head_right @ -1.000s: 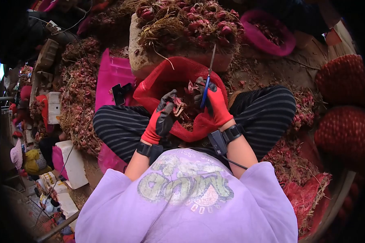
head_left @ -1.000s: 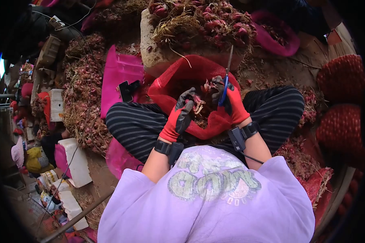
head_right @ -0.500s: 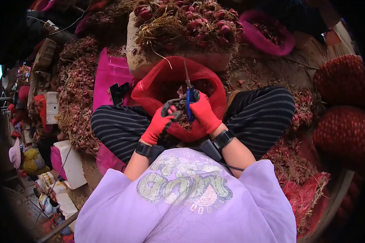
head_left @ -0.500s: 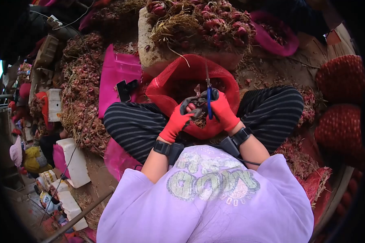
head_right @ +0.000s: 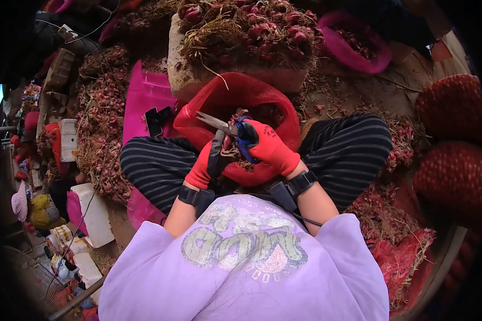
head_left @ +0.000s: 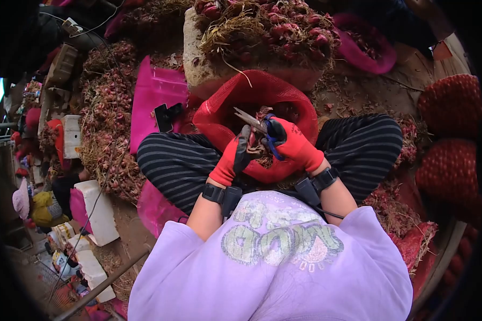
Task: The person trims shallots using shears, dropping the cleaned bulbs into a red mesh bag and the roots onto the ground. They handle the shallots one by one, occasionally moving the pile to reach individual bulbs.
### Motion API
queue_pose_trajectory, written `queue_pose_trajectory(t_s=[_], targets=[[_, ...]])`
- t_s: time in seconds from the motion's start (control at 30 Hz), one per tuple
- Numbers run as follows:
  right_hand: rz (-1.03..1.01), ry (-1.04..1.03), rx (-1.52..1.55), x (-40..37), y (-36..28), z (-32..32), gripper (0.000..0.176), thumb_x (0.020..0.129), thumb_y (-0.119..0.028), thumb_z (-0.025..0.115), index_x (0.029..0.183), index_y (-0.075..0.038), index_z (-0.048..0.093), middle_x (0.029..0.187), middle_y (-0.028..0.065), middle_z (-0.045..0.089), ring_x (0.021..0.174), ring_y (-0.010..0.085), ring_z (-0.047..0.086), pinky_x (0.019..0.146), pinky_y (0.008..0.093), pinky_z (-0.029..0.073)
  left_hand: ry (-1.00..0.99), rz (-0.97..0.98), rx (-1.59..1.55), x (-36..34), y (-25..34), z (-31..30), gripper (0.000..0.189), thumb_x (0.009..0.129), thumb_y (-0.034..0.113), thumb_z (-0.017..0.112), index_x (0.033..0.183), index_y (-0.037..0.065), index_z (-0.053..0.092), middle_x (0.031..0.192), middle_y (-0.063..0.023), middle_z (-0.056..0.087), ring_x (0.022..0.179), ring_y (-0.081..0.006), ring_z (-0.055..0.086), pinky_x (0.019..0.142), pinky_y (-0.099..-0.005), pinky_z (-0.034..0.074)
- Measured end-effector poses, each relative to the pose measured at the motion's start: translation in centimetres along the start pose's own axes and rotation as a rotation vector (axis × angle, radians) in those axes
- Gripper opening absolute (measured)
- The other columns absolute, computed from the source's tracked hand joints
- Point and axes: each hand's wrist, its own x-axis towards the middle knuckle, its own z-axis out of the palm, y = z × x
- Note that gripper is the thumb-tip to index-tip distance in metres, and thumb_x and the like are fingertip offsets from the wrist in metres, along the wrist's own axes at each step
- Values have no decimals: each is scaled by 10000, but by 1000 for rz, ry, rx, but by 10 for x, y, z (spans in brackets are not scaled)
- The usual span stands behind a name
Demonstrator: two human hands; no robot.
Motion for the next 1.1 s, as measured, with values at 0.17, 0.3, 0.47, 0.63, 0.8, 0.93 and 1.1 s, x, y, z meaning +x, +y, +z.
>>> queue_pose_trajectory(t_s=[0.17, 0.3, 0.47, 0.63, 0.8, 0.93, 1.1], targets=[[-87, 58, -323, -4, 8, 11, 278, 719, -30, 635, 988, -19, 566, 941, 139, 624, 885, 298, 610, 784, 350, 474, 29, 423, 480, -7, -7, -1, 355, 880, 111, 530, 1195, -21, 434, 960, -128, 558, 830, -217, 541, 803, -312, 438], [298, 318, 454, -11, 35, 19, 253, 732, 2, 612, 980, -22, 571, 922, 104, 637, 850, 228, 629, 745, 319, 504, 24, 16, 159, 1, -13, -3, 297, 951, 214, 434, 1169, 22, 497, 987, -147, 565, 856, -259, 554, 796, -310, 455], [467, 360, 946, -12, 37, 0, 280, 739, -13, 623, 1013, -8, 564, 890, 111, 638, 738, 186, 635, 675, 298, 533, 105, 148, 118, 1, 6, 4, 382, 989, 316, 303, 1045, 19, 537, 933, -105, 555, 824, -210, 545, 792, -309, 448], [135, 178, -81, -2, 16, -3, 391, 719, -80, 679, 1086, -20, 558, 999, 116, 629, 893, 232, 620, 790, 341, 497, 157, -127, -243, 4, -32, 0, 370, 989, 297, 324, 1123, 11, 516, 1015, -123, 548, 916, -196, 539, 842, -305, 430], [186, 106, -545, -9, 28, 21, 405, 728, -297, 657, 1086, -122, 587, 997, 133, 628, 918, 316, 594, 774, 391, 482, 220, -76, -74, 5, -37, 7, 357, 976, 238, 379, 1243, 9, 440, 1162, -118, 518, 1033, -190, 506, 899, -296, 402], [206, 81, -604, -10, 23, 19, 303, 732, -314, 650, 961, -116, 636, 861, 135, 646, 811, 321, 614, 708, 405, 489, 191, -67, -294, 7, -39, 6, 338, 939, 122, 451, 1263, 27, 430, 1129, -44, 515, 998, -109, 488, 885, -245, 398], [235, 92, -453, -8, 28, 14, 241, 735, -305, 649, 863, -101, 654, 814, 149, 640, 778, 338, 607, 667, 409, 477, 293, -46, -276, 6, -33, 13, 335, 898, 67, 504, 1229, 38, 466, 1043, -1, 520, 945, -73, 483, 844, -207, 404]])
